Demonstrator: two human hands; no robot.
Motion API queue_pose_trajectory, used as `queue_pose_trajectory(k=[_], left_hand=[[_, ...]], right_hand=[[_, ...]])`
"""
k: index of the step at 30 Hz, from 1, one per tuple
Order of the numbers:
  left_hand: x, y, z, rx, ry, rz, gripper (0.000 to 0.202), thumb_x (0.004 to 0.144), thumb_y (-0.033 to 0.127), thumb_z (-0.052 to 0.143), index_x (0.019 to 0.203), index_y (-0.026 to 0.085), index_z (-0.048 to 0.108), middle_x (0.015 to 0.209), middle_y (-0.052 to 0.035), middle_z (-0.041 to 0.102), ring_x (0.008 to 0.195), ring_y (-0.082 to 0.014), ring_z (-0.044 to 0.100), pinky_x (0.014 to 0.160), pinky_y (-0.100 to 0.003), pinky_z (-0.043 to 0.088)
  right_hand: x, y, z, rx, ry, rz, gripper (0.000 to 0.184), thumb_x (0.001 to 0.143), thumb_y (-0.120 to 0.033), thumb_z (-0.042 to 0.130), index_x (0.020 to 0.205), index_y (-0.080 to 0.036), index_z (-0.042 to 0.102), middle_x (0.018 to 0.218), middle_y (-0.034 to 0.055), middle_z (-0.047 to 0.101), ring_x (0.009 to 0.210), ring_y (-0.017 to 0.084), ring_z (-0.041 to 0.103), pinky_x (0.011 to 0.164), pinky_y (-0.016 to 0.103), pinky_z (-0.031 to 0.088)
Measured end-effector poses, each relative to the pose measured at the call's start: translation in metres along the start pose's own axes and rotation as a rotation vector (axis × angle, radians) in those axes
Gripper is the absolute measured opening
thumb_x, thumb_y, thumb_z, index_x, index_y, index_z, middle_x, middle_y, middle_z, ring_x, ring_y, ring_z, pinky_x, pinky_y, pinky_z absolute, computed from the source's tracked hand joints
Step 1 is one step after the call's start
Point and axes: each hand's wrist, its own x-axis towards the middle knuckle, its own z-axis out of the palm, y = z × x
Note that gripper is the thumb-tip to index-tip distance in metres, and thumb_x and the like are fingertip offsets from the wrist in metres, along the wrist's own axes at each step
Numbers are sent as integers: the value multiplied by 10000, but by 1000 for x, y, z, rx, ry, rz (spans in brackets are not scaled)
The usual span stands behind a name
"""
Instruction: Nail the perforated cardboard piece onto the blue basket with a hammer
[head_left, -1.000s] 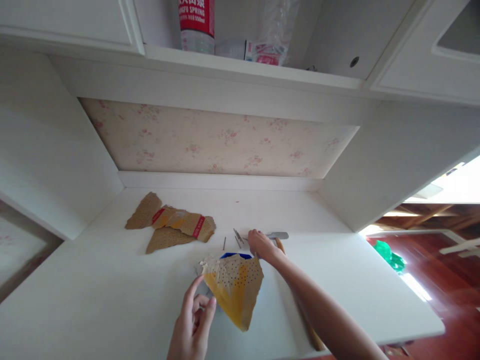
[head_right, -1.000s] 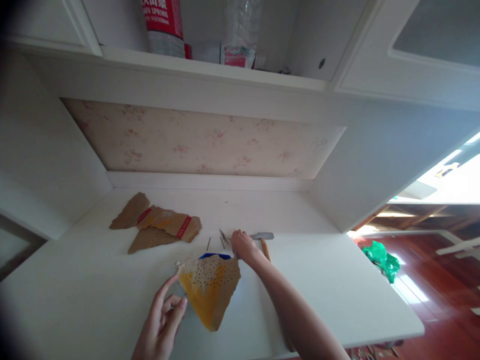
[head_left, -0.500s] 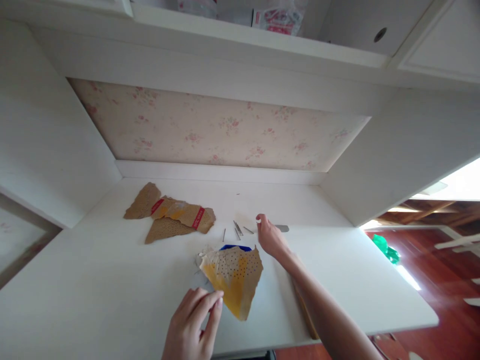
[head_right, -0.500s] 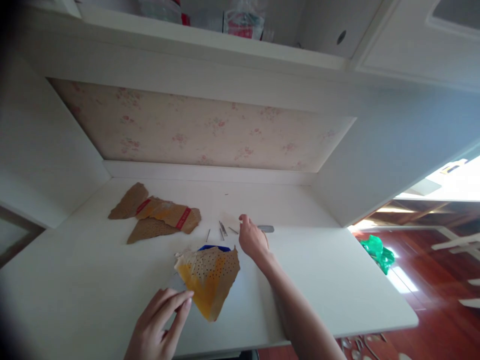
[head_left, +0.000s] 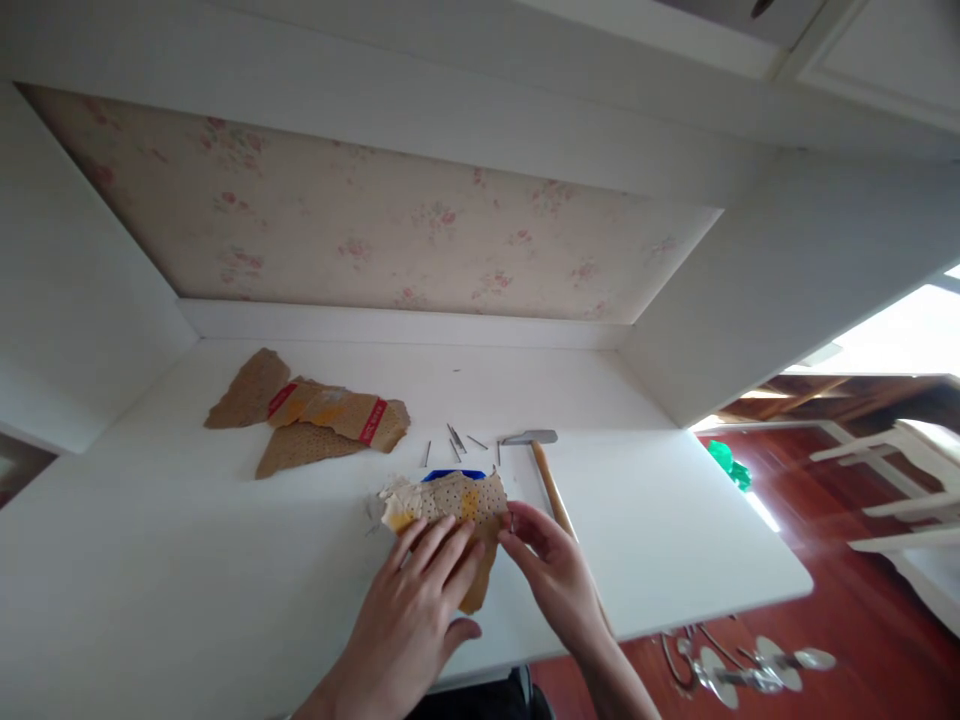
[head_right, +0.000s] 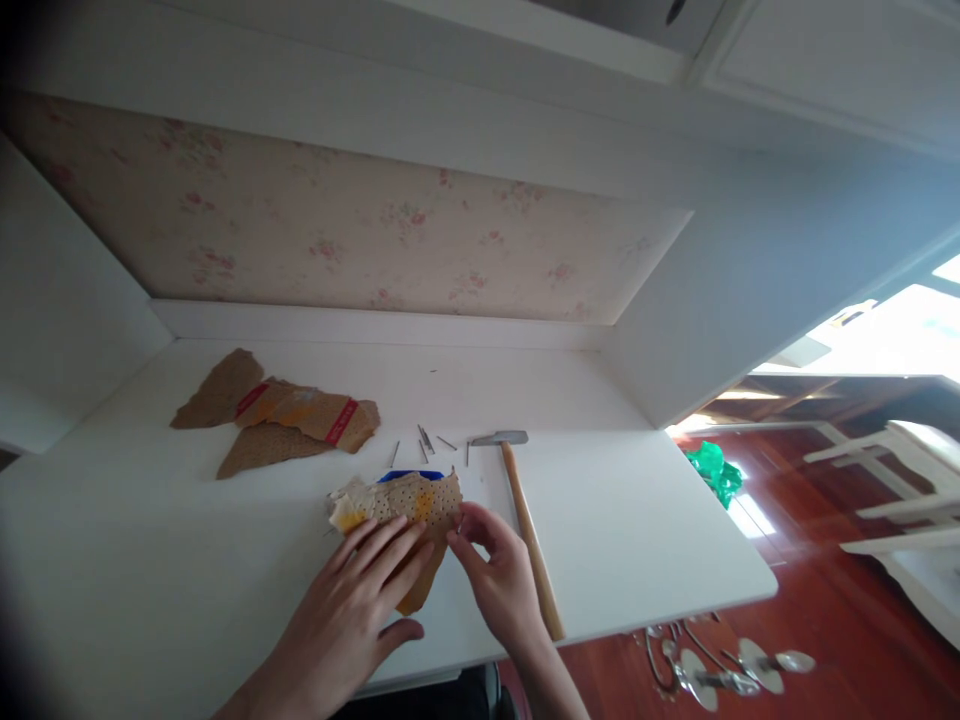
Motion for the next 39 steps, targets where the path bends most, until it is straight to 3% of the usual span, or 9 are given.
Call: queue_pose_trajectory(k=[4,11,14,16,20,25,30,36,39], left_hand=[[0,-3,3,20,97,56,501,880,33,430,1302,234,608,1332,-18,642,1223,-236,576,1068,-434,427],[9,1,-4,68,277,165,502,897,8,369,1252,225,650,1282,-2,677,1181,-186,607,1059,-360,432],[9,5,-2,63,227,187,416,950,81,394,1231,234,660,1271,5,683,1158,-191,623,1043,-378,455],[8,7,-1,47,137,168,312,987,246,462,1232,238,655,1283,-2,675,1150,-218,627,1025,-418,475],[11,8,-4,-18,7,163,575,884,643,545,1277,231,622,1324,-35,647,1171,-288,609,1012,-488,476],[26,13,-9,-170,42,-9,466,931,552,539,1255,231,635,1191,-44,708,1052,-260,647,929,-436,496],[40,19,-7,-234,-29,-112,286,948,406,537,1138,259,691,1143,-51,690,1031,-272,616,896,-466,488],[41,18,-1,-160,-11,-137,314,904,326,617,1216,310,658,1104,-60,655,992,-279,591,850,-479,481],[40,18,-1,-154,-10,-136,299,896,328,629,1193,315,666,1124,-55,652,992,-276,588,838,-469,478]], right_hand=[[4,14,12,46,166,-22,288,864,-404,710,1073,-206,695,1017,64,717,930,210,674,816,330,583],[-1,9,12,108,232,-65,248,893,-429,667,1035,-227,684,1040,52,715,926,211,682,758,326,613],[-2,10,5,82,214,-61,204,859,-386,722,978,-223,691,961,37,733,871,195,695,737,289,598],[-2,12,2,57,211,-52,197,847,-372,736,967,-222,690,948,37,737,858,193,701,727,279,597],[-2,15,1,-24,223,-70,176,881,-375,695,980,-230,691,952,40,731,849,186,695,720,275,596],[-3,5,0,-185,213,-182,161,932,-344,633,1014,-249,733,1011,51,709,892,192,664,669,262,556],[3,-8,-5,-301,189,-310,181,970,-285,574,1015,-245,744,1003,54,705,954,204,638,856,332,506],[16,-15,-3,-331,62,-326,195,975,-273,568,877,-218,728,884,38,703,819,175,659,727,274,532],[18,-15,0,-358,45,-331,201,982,-268,555,887,-211,723,898,49,698,839,182,656,740,279,530]])
